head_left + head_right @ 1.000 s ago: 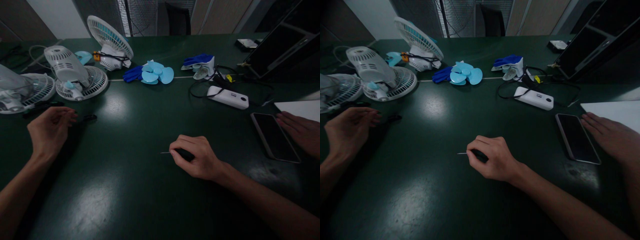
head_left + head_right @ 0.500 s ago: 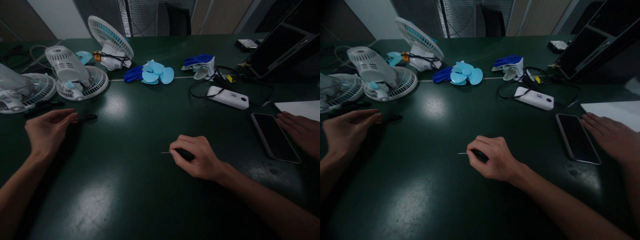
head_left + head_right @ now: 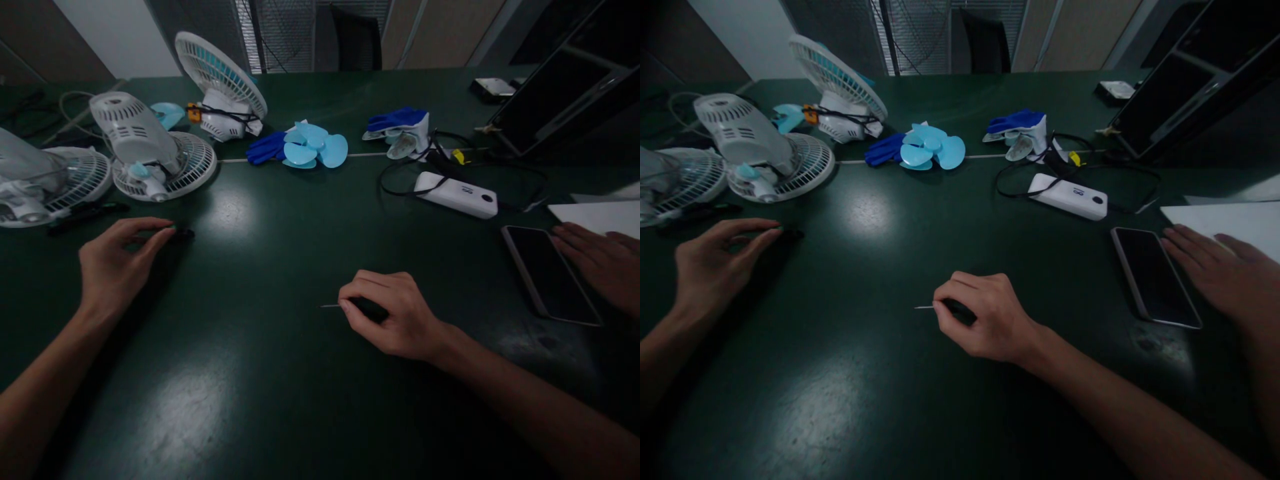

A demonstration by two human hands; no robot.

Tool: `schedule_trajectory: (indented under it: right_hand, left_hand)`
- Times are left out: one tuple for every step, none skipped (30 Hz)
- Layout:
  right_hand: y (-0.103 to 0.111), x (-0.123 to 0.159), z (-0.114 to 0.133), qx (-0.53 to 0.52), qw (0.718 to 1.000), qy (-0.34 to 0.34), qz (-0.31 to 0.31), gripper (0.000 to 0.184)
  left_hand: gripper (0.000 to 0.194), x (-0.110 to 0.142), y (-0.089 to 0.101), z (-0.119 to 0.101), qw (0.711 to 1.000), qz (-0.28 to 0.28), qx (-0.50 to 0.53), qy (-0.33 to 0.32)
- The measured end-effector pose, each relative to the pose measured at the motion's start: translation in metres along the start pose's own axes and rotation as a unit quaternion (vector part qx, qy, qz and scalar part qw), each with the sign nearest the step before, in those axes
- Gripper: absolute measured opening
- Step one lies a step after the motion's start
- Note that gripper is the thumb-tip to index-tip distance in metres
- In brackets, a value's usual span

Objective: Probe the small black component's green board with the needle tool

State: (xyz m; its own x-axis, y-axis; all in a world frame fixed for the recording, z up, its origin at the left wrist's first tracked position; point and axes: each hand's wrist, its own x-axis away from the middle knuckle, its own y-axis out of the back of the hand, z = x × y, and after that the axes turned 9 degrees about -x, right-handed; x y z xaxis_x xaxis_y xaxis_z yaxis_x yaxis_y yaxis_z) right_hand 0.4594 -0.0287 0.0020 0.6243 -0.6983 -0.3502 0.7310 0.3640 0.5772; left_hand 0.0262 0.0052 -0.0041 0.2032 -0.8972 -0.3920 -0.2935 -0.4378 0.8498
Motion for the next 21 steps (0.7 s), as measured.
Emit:
schedule_trajectory:
  right_hand:
    - [0.0, -0.0003, 0.0, -0.002, 1.0, 0.0, -0.001, 0.01]
    - [0.0, -0.0005, 0.0001, -0.004, 1.0, 0.0, 0.0, 0.01]
    - [0.0, -0.0006, 0.0001, -0.004, 1.0, 0.0, 0.0, 0.01]
    - [0.0, -0.0005, 0.0001, -0.003, 1.0, 0.0, 0.001, 0.009]
    - [-0.0001, -0.0004, 0.0002, 0.0, 1.0, 0.001, 0.001, 0.009]
    - [-0.0002, -0.0002, 0.0002, 0.004, 1.0, 0.001, 0.0, 0.009]
    - [-0.0004, 0.0, 0.0002, 0.007, 1.0, 0.002, -0.001, 0.008]
    - [-0.0005, 0.0001, 0.0002, 0.01, 1.0, 0.003, -0.002, 0.009]
    - [-0.0006, 0.0001, 0.0002, 0.01, 1.0, 0.004, -0.003, 0.009]
    - [-0.0007, 0.0001, 0.0001, 0.01, 1.0, 0.005, -0.003, 0.009]
    - [-0.0007, 0.0, 0.0001, 0.009, 1.0, 0.005, -0.003, 0.009]
    - [-0.0007, -0.0001, 0.0001, 0.009, 1.0, 0.004, -0.001, 0.01]
    - [-0.0007, -0.0003, 0.0002, 0.009, 1.0, 0.003, 0.001, 0.01]
    - [-0.0006, -0.0004, 0.0003, 0.008, 1.0, 0.0, 0.003, 0.011]
    - [-0.0005, -0.0005, 0.0004, 0.008, 1.0, -0.002, 0.003, 0.011]
    - [-0.0004, -0.0007, 0.0007, 0.007, 1.0, -0.002, 0.003, 0.011]
    - [-0.0003, -0.0008, 0.001, 0.005, 1.0, -0.001, 0.003, 0.011]
    - [-0.0002, -0.0009, 0.0013, 0.003, 1.0, 0.003, 0.001, 0.01]
    - [-0.0001, -0.0011, 0.0016, 0.003, 1.0, 0.007, -0.002, 0.01]
    - [0.0001, -0.0012, 0.0019, 0.003, 1.0, 0.01, -0.005, 0.009]
    - [0.0002, -0.0013, 0.0021, 0.004, 1.0, 0.012, -0.007, 0.009]
  left_hand:
    - [0.041, 0.0001, -0.0003, -0.0004, 1.0, 0.012, -0.003, 0.006]
    - [0.041, 0.0001, -0.0003, -0.0004, 1.0, 0.023, -0.008, 0.015]
    - [0.042, 0.0001, -0.0003, -0.0001, 0.999, 0.032, -0.013, 0.025]
    - [0.042, 0.0002, -0.0001, 0.0002, 0.999, 0.039, -0.017, 0.033]
    - [0.041, 0.0004, 0.0002, 0.0004, 0.998, 0.04, -0.018, 0.039]
    - [0.041, 0.0007, 0.0004, 0.0004, 0.998, 0.036, -0.018, 0.041]
    - [0.041, 0.0011, 0.0007, 0.0002, 0.999, 0.029, -0.015, 0.041]
    - [0.041, 0.0015, 0.0008, -0.0002, 0.999, 0.023, -0.013, 0.039]
    - [0.041, 0.0018, 0.001, -0.0007, 0.999, 0.019, -0.012, 0.036]
    - [0.041, 0.002, 0.0011, -0.0014, 0.999, 0.019, -0.012, 0.032]
    - [0.041, 0.002, 0.0012, -0.002, 0.999, 0.023, -0.011, 0.03]
    - [0.041, 0.002, 0.0013, -0.0026, 0.999, 0.028, -0.01, 0.029]
    - [0.042, 0.0018, 0.0014, -0.003, 0.999, 0.031, -0.009, 0.031]
    - [0.042, 0.0017, 0.0016, -0.0033, 0.999, 0.033, -0.007, 0.036]
    - [0.043, 0.0016, 0.0018, -0.0033, 0.998, 0.037, -0.003, 0.043]
    - [0.044, 0.0017, 0.002, -0.0031, 0.998, 0.042, 0.003, 0.053]
    - [0.045, 0.0019, 0.0023, -0.0029, 0.997, 0.048, 0.014, 0.062]
    - [0.045, 0.0023, 0.0026, -0.0027, 0.996, 0.052, 0.027, 0.072]
    - [0.045, 0.0028, 0.003, -0.0026, 0.994, 0.057, 0.041, 0.082]
    - [0.045, 0.0034, 0.0033, -0.0028, 0.992, 0.06, 0.055, 0.092]
    - [0.044, 0.0039, 0.0036, -0.0032, 0.991, 0.061, 0.067, 0.098]
